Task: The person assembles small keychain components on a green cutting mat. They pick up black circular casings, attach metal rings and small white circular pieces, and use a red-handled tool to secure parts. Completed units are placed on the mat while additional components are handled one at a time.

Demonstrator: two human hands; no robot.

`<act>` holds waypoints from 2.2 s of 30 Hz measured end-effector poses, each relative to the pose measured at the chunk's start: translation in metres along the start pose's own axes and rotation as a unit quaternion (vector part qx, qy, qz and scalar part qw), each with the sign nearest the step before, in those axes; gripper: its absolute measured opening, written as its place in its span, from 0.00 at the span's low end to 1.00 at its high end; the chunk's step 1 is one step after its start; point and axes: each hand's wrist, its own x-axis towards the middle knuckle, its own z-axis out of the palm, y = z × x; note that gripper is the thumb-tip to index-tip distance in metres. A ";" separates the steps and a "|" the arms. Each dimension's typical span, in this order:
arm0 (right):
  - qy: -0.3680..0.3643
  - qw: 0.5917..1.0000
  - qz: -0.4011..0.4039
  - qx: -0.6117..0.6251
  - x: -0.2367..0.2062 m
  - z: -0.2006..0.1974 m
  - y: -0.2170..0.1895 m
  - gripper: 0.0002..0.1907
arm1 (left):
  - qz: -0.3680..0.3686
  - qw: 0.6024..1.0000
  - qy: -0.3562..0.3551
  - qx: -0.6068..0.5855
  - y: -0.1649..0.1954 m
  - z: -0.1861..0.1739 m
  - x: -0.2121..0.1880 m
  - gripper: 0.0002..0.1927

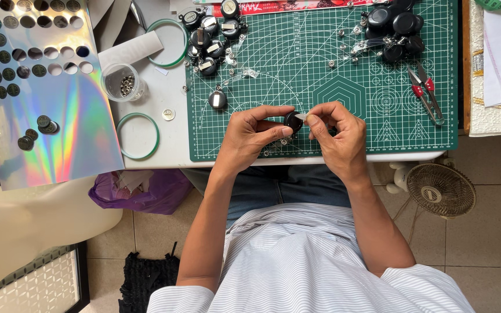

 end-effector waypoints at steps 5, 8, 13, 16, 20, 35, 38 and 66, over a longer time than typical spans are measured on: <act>0.001 1.000 0.003 0.003 0.000 0.000 0.000 0.08 | -0.004 1.000 0.000 -0.007 0.000 0.000 0.000 0.20; 0.003 1.000 0.002 0.004 -0.001 0.000 0.000 0.08 | -0.004 1.000 0.000 -0.004 -0.001 0.000 0.000 0.21; 0.006 1.000 0.006 0.004 -0.001 0.000 0.001 0.08 | 0.000 1.000 0.001 0.002 -0.002 0.001 0.001 0.20; 0.008 1.000 0.008 0.019 -0.001 -0.001 0.002 0.07 | -0.004 1.000 0.002 0.001 -0.002 0.001 0.001 0.20; 0.011 0.999 0.019 0.043 -0.002 -0.002 0.003 0.07 | -0.002 1.000 -0.002 -0.002 -0.001 0.000 0.000 0.20; 0.015 0.999 0.017 0.047 -0.002 -0.001 0.003 0.07 | -0.003 1.000 -0.001 -0.003 0.002 0.000 -0.001 0.21; 0.014 0.999 0.013 0.038 -0.003 0.000 0.002 0.07 | -0.011 1.000 0.001 0.000 0.003 -0.001 -0.003 0.20; 0.004 0.998 -0.018 0.053 -0.005 0.002 -0.014 0.03 | 0.008 0.999 0.001 -0.044 0.005 -0.002 -0.008 0.18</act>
